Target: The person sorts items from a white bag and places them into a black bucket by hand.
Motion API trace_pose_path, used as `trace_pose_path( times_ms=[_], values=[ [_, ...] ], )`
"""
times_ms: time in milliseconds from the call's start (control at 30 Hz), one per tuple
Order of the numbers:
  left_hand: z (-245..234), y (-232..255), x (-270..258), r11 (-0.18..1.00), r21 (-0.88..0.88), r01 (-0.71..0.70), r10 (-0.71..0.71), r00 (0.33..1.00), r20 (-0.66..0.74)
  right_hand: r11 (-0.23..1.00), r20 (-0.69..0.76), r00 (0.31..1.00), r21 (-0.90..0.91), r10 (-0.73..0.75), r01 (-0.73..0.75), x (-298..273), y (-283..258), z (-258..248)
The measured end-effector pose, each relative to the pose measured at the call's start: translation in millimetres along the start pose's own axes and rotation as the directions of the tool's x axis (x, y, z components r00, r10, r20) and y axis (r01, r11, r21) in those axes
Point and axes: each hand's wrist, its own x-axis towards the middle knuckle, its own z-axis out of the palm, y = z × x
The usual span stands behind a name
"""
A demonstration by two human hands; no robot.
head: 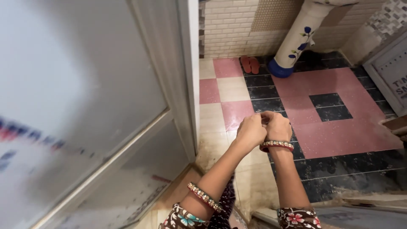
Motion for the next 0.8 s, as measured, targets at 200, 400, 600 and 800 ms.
trace_pose_path(
  times_ms=[200, 400, 600, 800],
  values=[
    [2, 35, 87, 1.0, -0.017, -0.004, 0.005, 0.999, 0.037, 0.997, -0.077, 0.995, 0.054, -0.06, 0.064, 99, 11, -7],
    [11, 55, 191, 0.999, -0.023, 0.046, -0.045, 0.998, 0.047, 0.999, -0.066, 0.998, 0.04, -0.021, 0.024, 208, 12, -3],
    [22, 65, 293, 0.999, -0.001, 0.048, -0.048, 0.998, 0.04, 0.997, -0.027, 1.0, 0.074, 0.009, -0.007, 302, 0, -11],
    [29, 80, 357, 0.997, -0.033, 0.064, -0.063, 0.997, 0.039, 0.996, -0.012, 1.0, 0.09, 0.007, -0.006, 371, -1, -20]
  ],
)
